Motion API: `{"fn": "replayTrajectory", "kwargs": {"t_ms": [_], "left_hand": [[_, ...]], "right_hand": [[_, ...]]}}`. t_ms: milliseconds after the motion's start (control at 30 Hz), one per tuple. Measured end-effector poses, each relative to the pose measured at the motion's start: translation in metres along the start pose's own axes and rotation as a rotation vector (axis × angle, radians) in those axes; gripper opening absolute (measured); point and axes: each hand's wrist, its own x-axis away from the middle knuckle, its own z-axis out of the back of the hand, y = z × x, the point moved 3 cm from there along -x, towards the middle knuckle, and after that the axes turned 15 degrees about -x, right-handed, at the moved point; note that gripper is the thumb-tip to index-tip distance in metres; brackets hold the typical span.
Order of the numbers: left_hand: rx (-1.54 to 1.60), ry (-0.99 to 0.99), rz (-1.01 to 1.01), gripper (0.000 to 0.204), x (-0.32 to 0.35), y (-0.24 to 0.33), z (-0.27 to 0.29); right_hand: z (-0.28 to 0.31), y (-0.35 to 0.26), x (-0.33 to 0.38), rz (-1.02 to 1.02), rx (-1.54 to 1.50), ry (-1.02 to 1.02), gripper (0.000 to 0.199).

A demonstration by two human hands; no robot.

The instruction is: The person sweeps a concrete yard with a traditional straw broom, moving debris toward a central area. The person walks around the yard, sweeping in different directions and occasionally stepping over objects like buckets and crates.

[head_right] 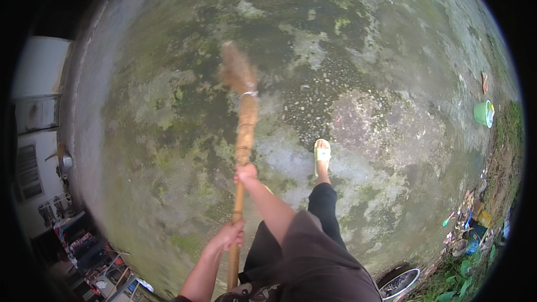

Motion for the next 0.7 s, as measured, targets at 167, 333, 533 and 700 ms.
{"fn": "replayTrajectory", "kwargs": {"t_ms": [167, 333, 533, 700], "left_hand": [[-0.544, -0.383, -0.037, 0.034, -0.064, 0.073, -0.201], [-0.929, -0.769, 0.011, 0.043, -0.091, 0.068, -0.367], [-1.415, -0.857, -0.142, 0.044, -0.04, 0.063, -0.417], [-1.266, -0.637, -0.102, 0.042, -0.023, 0.147, -0.332]], "right_hand": [[0.308, -0.139, 0.032, 0.098, -0.212, 0.586, 0.021], [0.54, -0.108, 0.136, -0.02, -0.634, 1.078, 0.016], [0.574, -0.066, 0.242, 0.247, -1.138, 0.947, 0.015], [0.461, -0.181, 0.196, 0.398, -0.939, 0.769, 0.016]]}}
